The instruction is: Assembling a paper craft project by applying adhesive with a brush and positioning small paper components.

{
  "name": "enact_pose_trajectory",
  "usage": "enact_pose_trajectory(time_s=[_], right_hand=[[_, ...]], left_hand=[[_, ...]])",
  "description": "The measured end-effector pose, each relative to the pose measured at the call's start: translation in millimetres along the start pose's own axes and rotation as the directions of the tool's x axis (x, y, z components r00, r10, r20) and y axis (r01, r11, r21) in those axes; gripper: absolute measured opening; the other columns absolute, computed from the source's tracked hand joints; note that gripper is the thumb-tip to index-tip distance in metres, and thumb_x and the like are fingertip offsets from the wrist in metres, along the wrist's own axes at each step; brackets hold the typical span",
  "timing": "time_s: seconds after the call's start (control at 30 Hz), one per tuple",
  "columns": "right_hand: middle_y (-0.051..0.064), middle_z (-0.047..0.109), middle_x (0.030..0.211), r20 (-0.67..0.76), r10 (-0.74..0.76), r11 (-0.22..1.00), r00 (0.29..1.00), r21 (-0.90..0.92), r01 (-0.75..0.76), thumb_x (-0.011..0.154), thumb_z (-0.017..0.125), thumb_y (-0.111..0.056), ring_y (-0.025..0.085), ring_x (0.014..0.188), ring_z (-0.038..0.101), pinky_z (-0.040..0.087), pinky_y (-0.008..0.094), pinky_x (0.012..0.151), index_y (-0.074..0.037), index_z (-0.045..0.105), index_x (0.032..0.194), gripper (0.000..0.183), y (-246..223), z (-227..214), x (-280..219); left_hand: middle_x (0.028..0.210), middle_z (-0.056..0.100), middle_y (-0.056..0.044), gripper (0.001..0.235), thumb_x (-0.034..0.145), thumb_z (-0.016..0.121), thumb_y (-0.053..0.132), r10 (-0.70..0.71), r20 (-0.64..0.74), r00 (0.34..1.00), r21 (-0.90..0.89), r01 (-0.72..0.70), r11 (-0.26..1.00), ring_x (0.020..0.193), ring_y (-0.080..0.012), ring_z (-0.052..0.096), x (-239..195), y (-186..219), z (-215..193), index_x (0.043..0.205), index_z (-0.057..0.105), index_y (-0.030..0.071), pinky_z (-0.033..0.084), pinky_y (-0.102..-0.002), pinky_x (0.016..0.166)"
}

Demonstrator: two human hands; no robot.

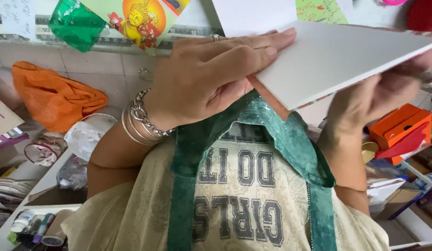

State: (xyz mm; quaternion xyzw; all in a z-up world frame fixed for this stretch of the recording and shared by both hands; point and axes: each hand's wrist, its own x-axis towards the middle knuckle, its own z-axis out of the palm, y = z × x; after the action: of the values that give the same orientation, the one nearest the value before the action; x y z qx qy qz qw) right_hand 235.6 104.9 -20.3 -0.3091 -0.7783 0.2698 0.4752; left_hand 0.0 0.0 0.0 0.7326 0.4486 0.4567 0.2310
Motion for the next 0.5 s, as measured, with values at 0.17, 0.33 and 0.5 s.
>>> enact_pose_trajectory(time_s=[0.17, 0.33, 0.5], right_hand=[[0.010, 0.040, 0.085, -0.007, 0.023, 0.999, 1.000, 0.026, -0.023, 0.095, 0.055, 0.000, 0.023, 0.073, 0.036, 0.031, 0.034, 0.066, -0.004, 0.042, 0.095, 0.013, -7, -6, -6], [0.006, 0.036, 0.078, 0.068, -0.006, 0.999, 0.998, 0.052, 0.003, 0.094, 0.057, 0.001, 0.019, 0.061, 0.029, 0.024, 0.032, 0.053, -0.008, 0.038, 0.088, 0.022, -7, -4, -11], [0.009, 0.052, 0.066, -0.053, 0.145, 0.972, 0.988, -0.179, -0.152, 0.087, 0.067, -0.038, 0.023, 0.055, 0.044, 0.036, 0.031, 0.055, -0.002, 0.047, 0.079, 0.042, -16, -12, -25]], left_hand=[[0.132, 0.051, -0.005, 0.015, 0.104, 0.049, 0.004, -0.011, 0.003, 1.000, -0.009, 0.011, 1.000, 0.120, -0.0226, 0.064, 0, 1, -1, 0.119, 0.050, 0.003, 0.065, -0.033, 0.078], [0.133, 0.050, -0.003, 0.020, 0.105, 0.050, 0.003, -0.034, -0.004, 0.999, -0.003, 0.034, 0.999, 0.121, -0.0209, 0.064, 0, 1, -1, 0.125, 0.050, 0.004, 0.065, -0.033, 0.085], [0.133, 0.050, -0.002, 0.017, 0.105, 0.050, 0.003, -0.048, -0.001, 0.999, -0.025, 0.048, 0.999, 0.121, -0.0222, 0.065, -1, 2, -1, 0.122, 0.049, 0.004, 0.065, -0.033, 0.079]])
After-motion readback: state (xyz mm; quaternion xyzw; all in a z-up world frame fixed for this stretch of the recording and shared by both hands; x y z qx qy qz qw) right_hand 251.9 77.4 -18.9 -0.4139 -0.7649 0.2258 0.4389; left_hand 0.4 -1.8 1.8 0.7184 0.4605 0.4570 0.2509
